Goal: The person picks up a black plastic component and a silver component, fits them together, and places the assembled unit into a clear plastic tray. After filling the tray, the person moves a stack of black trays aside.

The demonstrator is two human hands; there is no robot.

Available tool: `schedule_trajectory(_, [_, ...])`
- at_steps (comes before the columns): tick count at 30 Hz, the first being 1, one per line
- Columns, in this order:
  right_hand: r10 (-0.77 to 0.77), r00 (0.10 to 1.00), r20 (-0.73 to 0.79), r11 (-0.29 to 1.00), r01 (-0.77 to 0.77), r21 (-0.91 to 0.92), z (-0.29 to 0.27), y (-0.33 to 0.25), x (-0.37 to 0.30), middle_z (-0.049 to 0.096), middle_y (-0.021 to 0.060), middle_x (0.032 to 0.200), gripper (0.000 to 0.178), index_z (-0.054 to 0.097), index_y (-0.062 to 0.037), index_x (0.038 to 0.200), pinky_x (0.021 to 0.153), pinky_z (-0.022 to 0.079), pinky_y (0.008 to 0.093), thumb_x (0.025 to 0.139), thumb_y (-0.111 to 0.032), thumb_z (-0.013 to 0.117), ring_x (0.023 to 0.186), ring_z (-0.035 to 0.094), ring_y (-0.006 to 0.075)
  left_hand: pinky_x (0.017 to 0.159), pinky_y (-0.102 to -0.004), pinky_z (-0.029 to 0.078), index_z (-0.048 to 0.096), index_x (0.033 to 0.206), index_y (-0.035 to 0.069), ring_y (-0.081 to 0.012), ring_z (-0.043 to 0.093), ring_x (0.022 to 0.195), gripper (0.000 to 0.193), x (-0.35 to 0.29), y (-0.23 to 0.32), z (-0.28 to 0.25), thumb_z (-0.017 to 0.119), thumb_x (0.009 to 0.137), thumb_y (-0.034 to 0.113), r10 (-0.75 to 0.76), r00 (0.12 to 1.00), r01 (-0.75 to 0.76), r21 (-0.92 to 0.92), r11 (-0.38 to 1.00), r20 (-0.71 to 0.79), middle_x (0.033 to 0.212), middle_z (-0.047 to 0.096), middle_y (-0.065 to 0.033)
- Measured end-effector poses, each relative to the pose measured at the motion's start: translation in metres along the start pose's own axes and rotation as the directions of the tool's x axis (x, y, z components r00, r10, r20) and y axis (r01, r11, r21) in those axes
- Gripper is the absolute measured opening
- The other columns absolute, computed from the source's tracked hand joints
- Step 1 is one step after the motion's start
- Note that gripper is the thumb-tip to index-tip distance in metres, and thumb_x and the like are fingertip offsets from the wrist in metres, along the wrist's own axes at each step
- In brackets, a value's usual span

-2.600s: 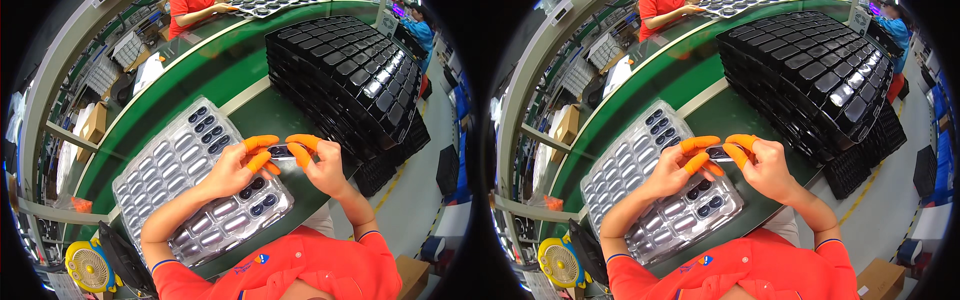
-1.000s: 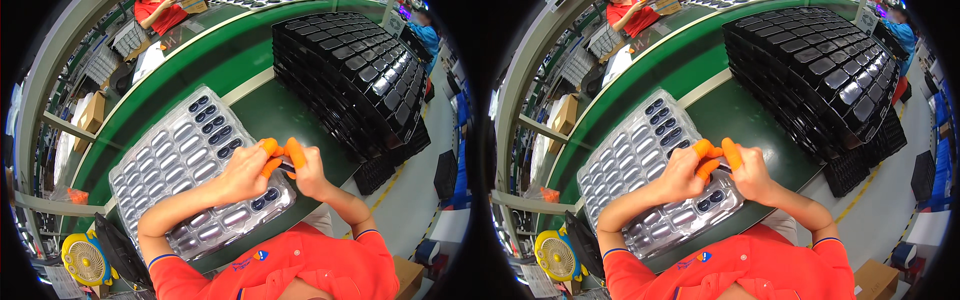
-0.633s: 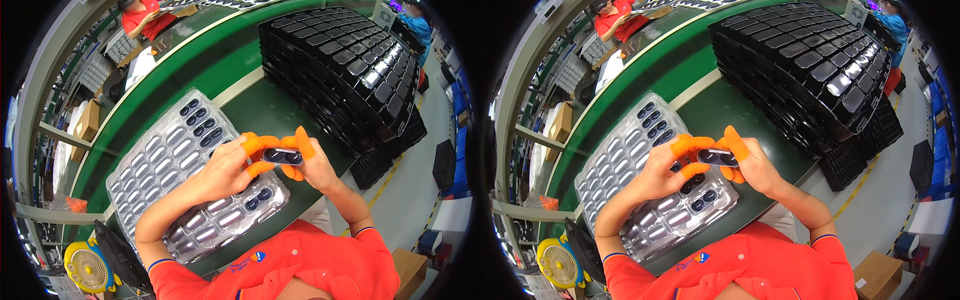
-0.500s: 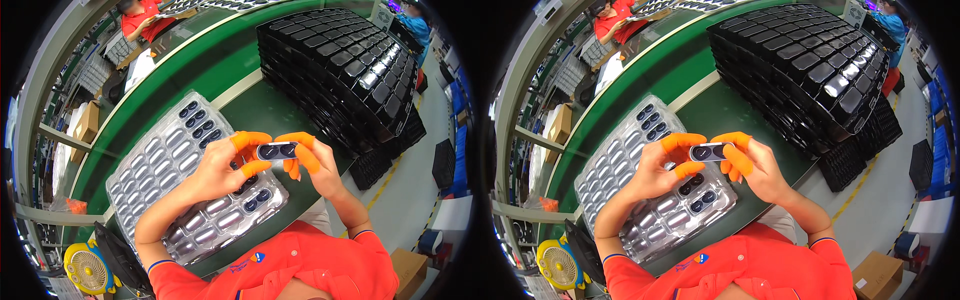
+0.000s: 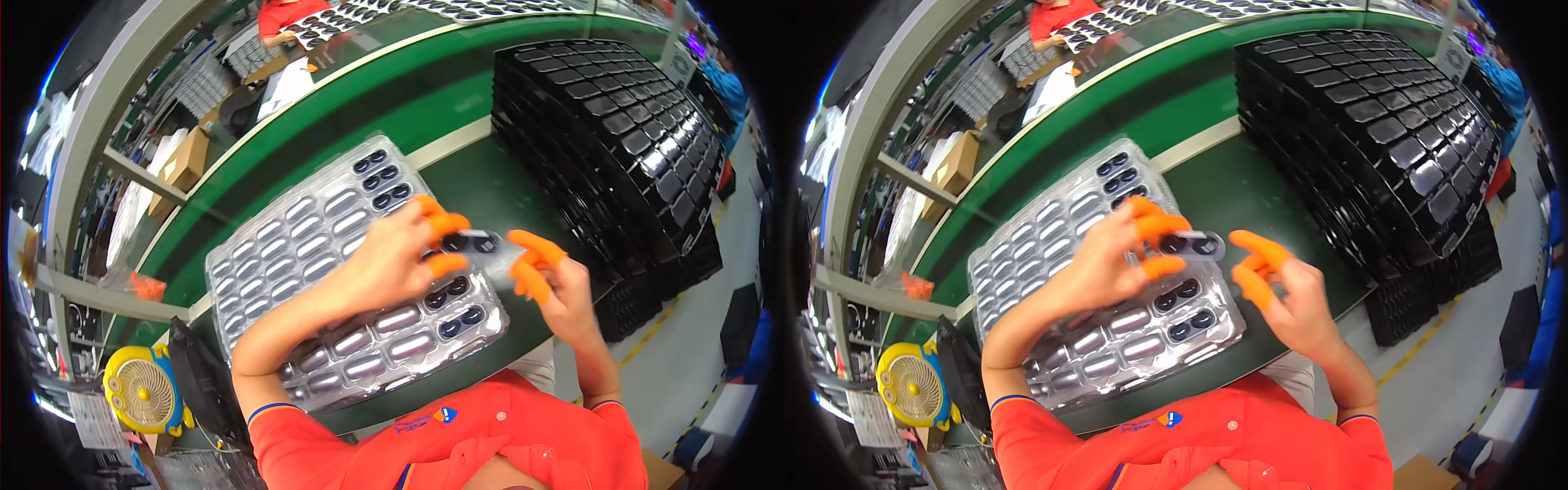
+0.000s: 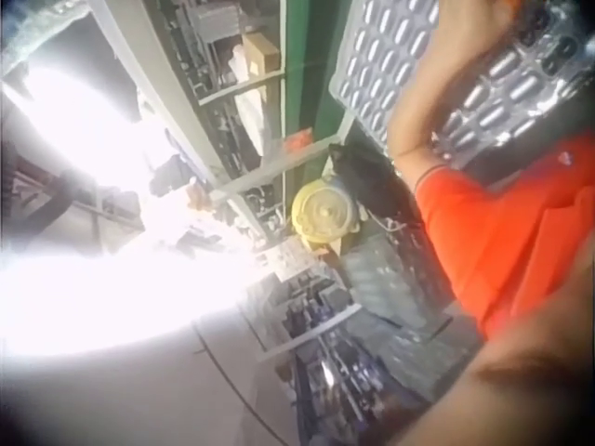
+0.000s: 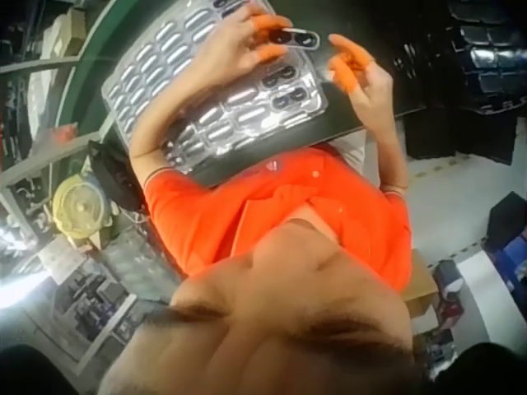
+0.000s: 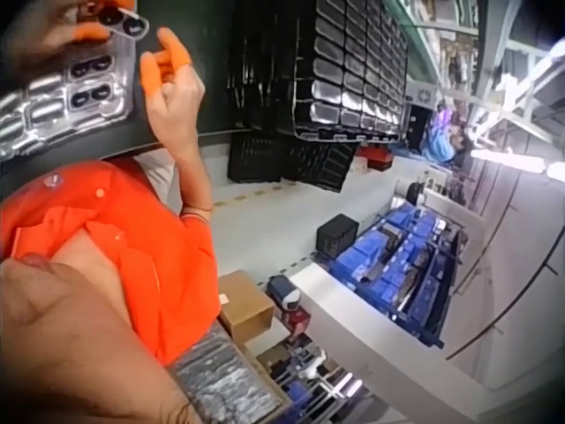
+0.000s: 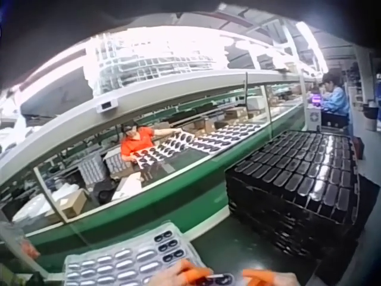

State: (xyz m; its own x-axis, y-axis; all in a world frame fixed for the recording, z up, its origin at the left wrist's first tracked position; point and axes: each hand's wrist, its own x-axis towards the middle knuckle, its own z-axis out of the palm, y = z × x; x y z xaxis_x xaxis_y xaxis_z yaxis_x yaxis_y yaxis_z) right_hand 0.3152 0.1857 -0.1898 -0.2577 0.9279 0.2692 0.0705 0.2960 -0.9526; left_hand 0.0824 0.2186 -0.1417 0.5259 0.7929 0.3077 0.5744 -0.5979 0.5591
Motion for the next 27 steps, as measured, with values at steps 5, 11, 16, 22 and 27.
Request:
schedule_trajectory(5, [-0.165,0.970,-0.179,0.953,0.109,-0.284,-0.038,-0.014,-0.021,0.059,0.0070,0.079,0.026,0.058,0.0039,0.110,0.058,0.044,0.0212,0.084,0.002,0.054,0.064,0.055,0.0106,0.060,-0.0334,0.045,0.064,0.097,0.006,-0.0236,0.054,0.066,0.029,-0.015,-0.064,-0.057,0.073,0.071,0.015,-0.215,0.906,0.335,0.310,0.890,-0.364,0.085,0.053,-0.0109])
schedule_trajectory(11, [-0.647,0.702,-0.298,0.633,0.276,-0.723,-0.073,-0.031,-0.028,0.059,0.0085,0.087,0.029,0.062,0.0020,0.101,0.065,0.044,0.0261,0.072,0.004,0.066,0.075,0.056,0.0197,0.063,-0.0313,0.044,0.064,0.098,0.004,-0.0199,0.052,0.066,0.038,-0.044,-0.158,-0.074,0.077,0.064,0.015,-0.353,0.870,0.475,0.396,0.786,-0.343,0.079,0.053,-0.0085])
schedule_trajectory(16, [-0.739,0.651,-0.173,0.300,0.088,-0.950,-0.113,-0.047,-0.033,0.056,0.0100,0.097,0.031,0.062,-0.0008,0.095,0.076,0.043,0.0338,0.066,0.001,0.072,0.090,0.053,0.0271,0.076,-0.0339,0.046,0.062,0.100,0.004,-0.0265,0.056,0.085,0.036,-0.013,-0.112,-0.059,0.074,0.067,0.010,-0.168,0.915,0.367,0.588,0.720,-0.366,0.092,0.057,-0.0122])
schedule_trajectory(22, [-0.668,0.723,-0.177,0.295,0.039,-0.955,-0.127,-0.034,-0.028,0.056,0.0090,0.098,0.024,0.061,-0.0028,0.080,0.081,0.040,0.0396,0.061,-0.003,0.076,0.094,0.053,0.0299,0.087,-0.0375,0.044,0.060,0.106,0.006,-0.0315,0.053,0.102,0.035,0.063,-0.045,0.004,0.069,0.072,0.005,0.175,0.980,-0.124,0.393,0.911,-0.097,0.110,0.056,-0.0141])
schedule_trajectory(27, [-0.736,0.656,-0.166,0.332,0.137,-0.933,-0.133,-0.035,-0.014,0.057,0.0097,0.096,0.022,0.057,-0.0017,0.074,0.081,0.041,0.0401,0.061,-0.002,0.075,0.093,0.054,0.0303,0.091,-0.0417,0.041,0.052,0.121,0.006,-0.0345,0.048,0.107,0.052,0.118,0.026,0.077,0.069,0.073,0.013,0.612,0.788,-0.606,0.248,0.756,0.064,0.117,0.050,-0.0170])
